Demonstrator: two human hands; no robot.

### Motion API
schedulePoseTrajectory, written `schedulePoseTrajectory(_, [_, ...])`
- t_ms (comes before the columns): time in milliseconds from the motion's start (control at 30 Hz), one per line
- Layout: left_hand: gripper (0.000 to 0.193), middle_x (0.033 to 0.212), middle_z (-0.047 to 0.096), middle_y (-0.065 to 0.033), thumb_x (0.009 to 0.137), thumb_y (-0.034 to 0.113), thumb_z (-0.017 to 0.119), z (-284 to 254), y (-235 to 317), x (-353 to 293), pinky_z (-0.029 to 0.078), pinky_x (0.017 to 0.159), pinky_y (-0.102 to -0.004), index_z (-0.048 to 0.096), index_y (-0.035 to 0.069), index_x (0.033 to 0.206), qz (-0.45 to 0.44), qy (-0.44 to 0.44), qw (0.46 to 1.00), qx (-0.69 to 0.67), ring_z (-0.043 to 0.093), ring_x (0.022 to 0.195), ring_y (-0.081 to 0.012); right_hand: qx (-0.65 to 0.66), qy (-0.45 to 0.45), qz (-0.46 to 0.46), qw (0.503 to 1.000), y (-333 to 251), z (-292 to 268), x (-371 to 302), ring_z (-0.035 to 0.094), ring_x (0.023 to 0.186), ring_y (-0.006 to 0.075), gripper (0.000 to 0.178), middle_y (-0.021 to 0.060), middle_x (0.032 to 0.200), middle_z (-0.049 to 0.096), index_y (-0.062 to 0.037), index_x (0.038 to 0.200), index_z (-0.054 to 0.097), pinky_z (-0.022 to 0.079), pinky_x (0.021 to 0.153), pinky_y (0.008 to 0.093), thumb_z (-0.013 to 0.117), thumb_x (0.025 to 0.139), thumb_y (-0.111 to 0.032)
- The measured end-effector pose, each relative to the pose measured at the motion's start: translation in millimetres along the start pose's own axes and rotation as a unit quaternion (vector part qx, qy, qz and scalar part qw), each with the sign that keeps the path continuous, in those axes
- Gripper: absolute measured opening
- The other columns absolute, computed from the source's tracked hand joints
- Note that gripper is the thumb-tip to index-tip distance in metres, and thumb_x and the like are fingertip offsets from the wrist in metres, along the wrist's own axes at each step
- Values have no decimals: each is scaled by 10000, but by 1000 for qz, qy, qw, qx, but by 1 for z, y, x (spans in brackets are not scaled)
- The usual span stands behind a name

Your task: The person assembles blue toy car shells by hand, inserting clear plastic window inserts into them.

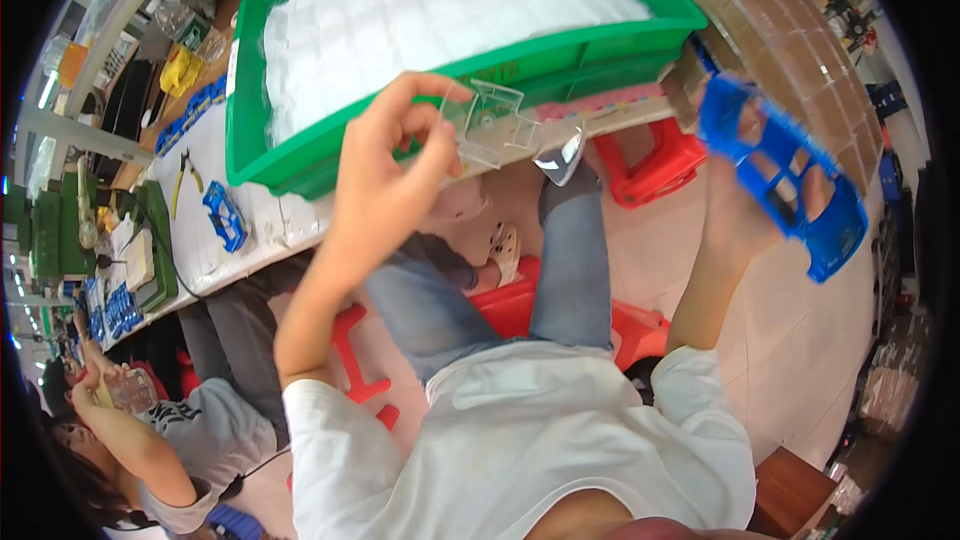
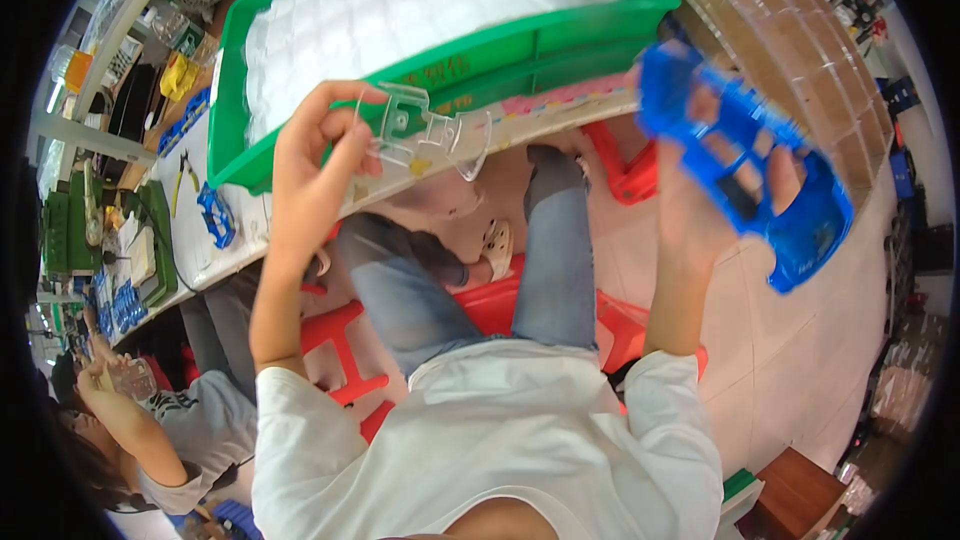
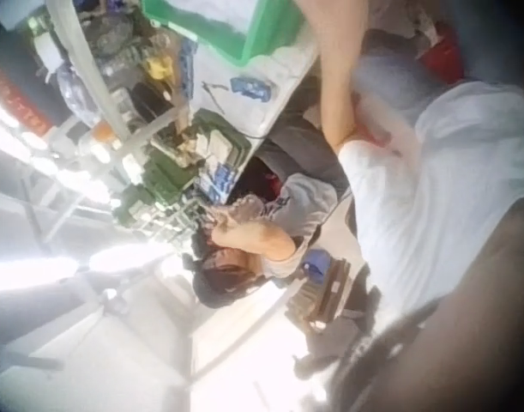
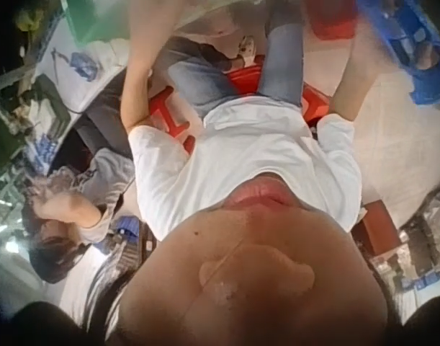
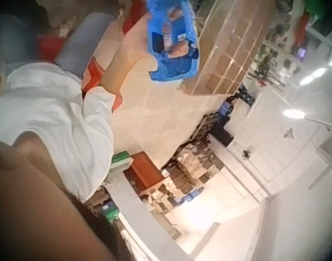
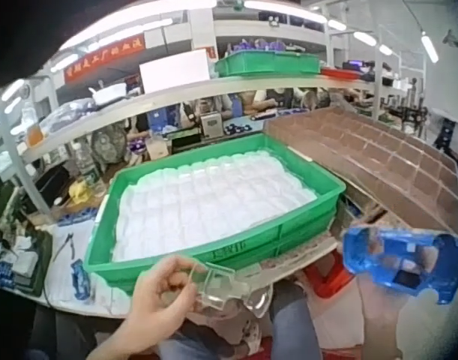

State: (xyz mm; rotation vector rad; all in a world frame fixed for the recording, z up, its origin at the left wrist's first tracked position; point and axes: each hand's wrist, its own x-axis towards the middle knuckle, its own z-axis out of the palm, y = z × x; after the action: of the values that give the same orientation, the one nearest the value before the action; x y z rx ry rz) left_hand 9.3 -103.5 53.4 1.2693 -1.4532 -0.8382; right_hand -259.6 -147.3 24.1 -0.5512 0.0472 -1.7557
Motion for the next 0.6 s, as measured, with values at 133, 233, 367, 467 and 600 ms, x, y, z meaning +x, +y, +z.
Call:
schedulePoseTrajectory(133, [306, 490, 443, -17, 718, -46, 432, 15, -19, -42, 316, 461, -187, 422, -10, 1021, 1, 63, 998, 29, 392, 464, -46, 112, -1, 308, 945, 33, -11, -60, 309, 1161, 409, 601, 305, 1304, 172, 12, 1226, 313, 283, 926, 539, 439, 806, -398])
schedulePoseTrajectory(233, [343, 606, 467, 1, 778, -32, 437, 27, -32, -58, 313, 484, -157, 361, 19, 1109, -24, 67, 997, 4, 421, 520, -45, 138, 132, 402, 896, 51, -34, -90, 302, 1154, 435, 582, 329, 1294, 164, 44, 1160, 378, 294, 922, 525, 377, 831, -436])
schedulePoseTrajectory(367, [304, 592, 473, -9, 796, -15, 440, 41, -47, -70, 311, 467, -160, 355, 31, 1084, -51, -9, 996, -76, 421, 502, -54, 95, 225, 422, 873, 59, -60, -120, 357, 1113, 430, 535, 326, 1221, 310, 50, 1039, 472, 321, 910, 509, 379, 834, -435])
schedulePoseTrajectory(467, [255, 566, 465, -12, 793, -19, 440, 51, -52, -76, 307, 452, -164, 398, 25, 1040, -82, -44, 993, -76, 432, 493, -55, 17, 304, 398, 865, 63, -69, -126, 485, 963, 412, 578, 271, 1045, 489, 35, 973, 499, 405, 833, 480, 346, 825, -503])
schedulePoseTrajectory(600, [240, 557, 452, -8, 778, -39, 439, 70, -65, -91, 312, 468, -168, 416, 14, 1011, -99, -54, 992, -53, 423, 492, -53, -43, 241, 433, 867, 69, -61, -125, 555, 865, 248, 583, 129, 965, 554, -42, 1079, 461, 453, 780, 395, 230, 839, -520])
